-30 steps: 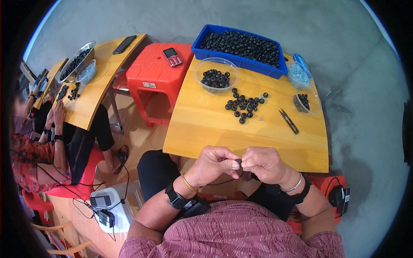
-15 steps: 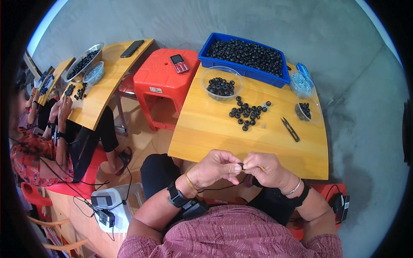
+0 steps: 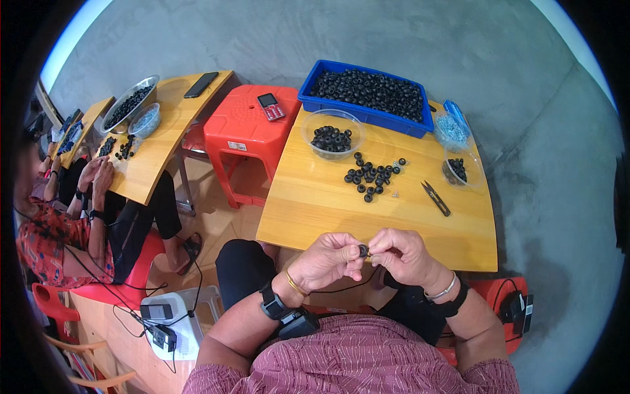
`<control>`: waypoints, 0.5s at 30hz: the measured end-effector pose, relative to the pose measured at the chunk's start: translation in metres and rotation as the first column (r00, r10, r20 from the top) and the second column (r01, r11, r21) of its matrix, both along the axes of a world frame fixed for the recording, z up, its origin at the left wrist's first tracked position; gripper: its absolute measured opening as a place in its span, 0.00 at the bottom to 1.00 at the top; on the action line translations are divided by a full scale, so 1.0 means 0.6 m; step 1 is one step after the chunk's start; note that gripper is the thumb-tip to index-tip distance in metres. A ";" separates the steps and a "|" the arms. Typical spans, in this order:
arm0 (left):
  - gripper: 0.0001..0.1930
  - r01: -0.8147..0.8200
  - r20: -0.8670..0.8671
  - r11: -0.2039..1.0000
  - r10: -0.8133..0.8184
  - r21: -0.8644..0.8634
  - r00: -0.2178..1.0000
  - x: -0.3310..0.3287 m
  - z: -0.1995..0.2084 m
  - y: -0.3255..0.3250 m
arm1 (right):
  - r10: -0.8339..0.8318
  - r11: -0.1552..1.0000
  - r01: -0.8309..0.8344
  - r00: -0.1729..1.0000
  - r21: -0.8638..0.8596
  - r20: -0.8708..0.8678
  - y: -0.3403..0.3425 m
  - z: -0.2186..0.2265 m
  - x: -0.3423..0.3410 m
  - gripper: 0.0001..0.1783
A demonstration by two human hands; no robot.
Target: The person picks up a black plastic component and a small metal spring by hand, inserts the spring into the component, and places the assembled unit onto the table. They repeat this process, occasionally reaching into a blue bin for more components or a plastic bowl for springs.
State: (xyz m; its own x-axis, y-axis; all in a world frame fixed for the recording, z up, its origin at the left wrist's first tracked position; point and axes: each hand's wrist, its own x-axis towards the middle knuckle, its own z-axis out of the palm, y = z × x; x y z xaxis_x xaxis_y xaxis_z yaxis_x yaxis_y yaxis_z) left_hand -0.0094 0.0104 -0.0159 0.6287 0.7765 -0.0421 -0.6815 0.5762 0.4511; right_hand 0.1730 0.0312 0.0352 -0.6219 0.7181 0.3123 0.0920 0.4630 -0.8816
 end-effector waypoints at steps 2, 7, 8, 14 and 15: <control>0.06 -0.017 -0.026 0.999 0.018 0.028 1.000 0.000 -0.002 0.001 | 0.004 0.999 -0.004 1.000 0.032 -0.006 0.000 -0.001 0.000 0.07; 0.06 -0.021 -0.015 1.000 0.022 0.017 1.000 0.000 -0.007 0.001 | -0.002 0.995 0.004 1.000 0.099 -0.027 0.000 -0.001 -0.004 0.06; 0.06 -0.027 -0.025 0.999 0.028 0.023 0.999 0.000 -0.008 0.001 | 0.009 0.990 -0.004 0.999 0.142 -0.031 0.001 0.000 -0.005 0.06; 0.05 -0.043 -0.224 0.986 0.078 0.159 0.971 -0.007 0.010 -0.001 | 0.082 0.947 -0.081 0.997 0.312 0.011 0.002 0.006 -0.009 0.06; 0.05 -0.043 -0.224 0.987 0.077 0.154 0.972 -0.009 0.011 -0.002 | 0.082 0.948 -0.081 0.997 0.307 0.011 0.001 0.005 -0.009 0.06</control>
